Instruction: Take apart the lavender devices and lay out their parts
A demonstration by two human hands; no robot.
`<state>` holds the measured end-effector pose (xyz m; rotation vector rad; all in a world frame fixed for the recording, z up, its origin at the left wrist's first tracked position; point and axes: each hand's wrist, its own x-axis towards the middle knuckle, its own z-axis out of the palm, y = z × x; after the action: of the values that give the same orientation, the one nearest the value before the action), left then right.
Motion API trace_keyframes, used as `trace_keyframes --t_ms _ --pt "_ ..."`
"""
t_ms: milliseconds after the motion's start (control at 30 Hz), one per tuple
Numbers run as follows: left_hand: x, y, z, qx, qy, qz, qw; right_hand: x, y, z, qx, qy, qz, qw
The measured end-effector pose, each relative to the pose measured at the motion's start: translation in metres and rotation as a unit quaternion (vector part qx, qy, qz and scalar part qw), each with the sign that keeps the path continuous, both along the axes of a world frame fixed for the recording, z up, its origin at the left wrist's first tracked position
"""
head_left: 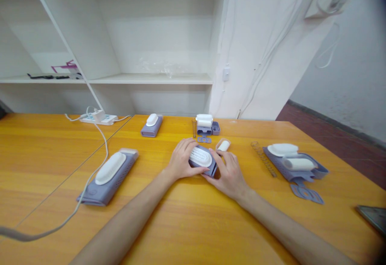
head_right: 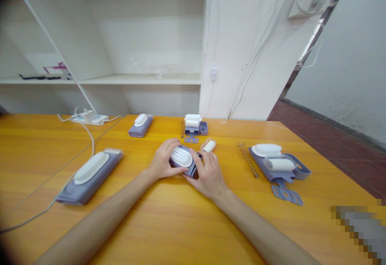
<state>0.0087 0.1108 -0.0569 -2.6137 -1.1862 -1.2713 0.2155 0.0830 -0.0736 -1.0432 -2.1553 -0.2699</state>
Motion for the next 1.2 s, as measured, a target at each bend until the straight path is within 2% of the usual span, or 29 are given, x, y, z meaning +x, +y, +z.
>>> trace_keyframes --t_ms 100,267,433,800,1067,1200 --pt "0.007 -0.005 -0.001 0.008 -0.007 0.032 0.999 -0.001 -0.001 0.000 0.016 -0.021 -0.002 1.000" --pt "0.021 -0.013 -0.004 -0.012 -0.013 0.134 0.991 -0.002 -0.001 0.002 0.040 -0.044 -0.020 0.998" --pt "0.028 -0.015 -0.007 -0.014 -0.003 0.171 0.985 -0.003 -0.001 0.000 0.031 -0.038 -0.009 0.999" --pt "0.026 -0.008 -0.009 0.007 -0.042 0.172 0.984 -0.006 -0.002 -0.001 0.028 -0.030 0.005 0.999" --pt "0.020 -0.006 -0.007 0.013 -0.030 0.160 0.987 -0.005 0.003 -0.001 -0.085 0.047 0.026 0.995" --pt "0.016 -0.004 -0.008 -0.001 -0.036 0.132 0.991 -0.002 0.004 -0.004 -0.110 0.057 0.039 0.992"
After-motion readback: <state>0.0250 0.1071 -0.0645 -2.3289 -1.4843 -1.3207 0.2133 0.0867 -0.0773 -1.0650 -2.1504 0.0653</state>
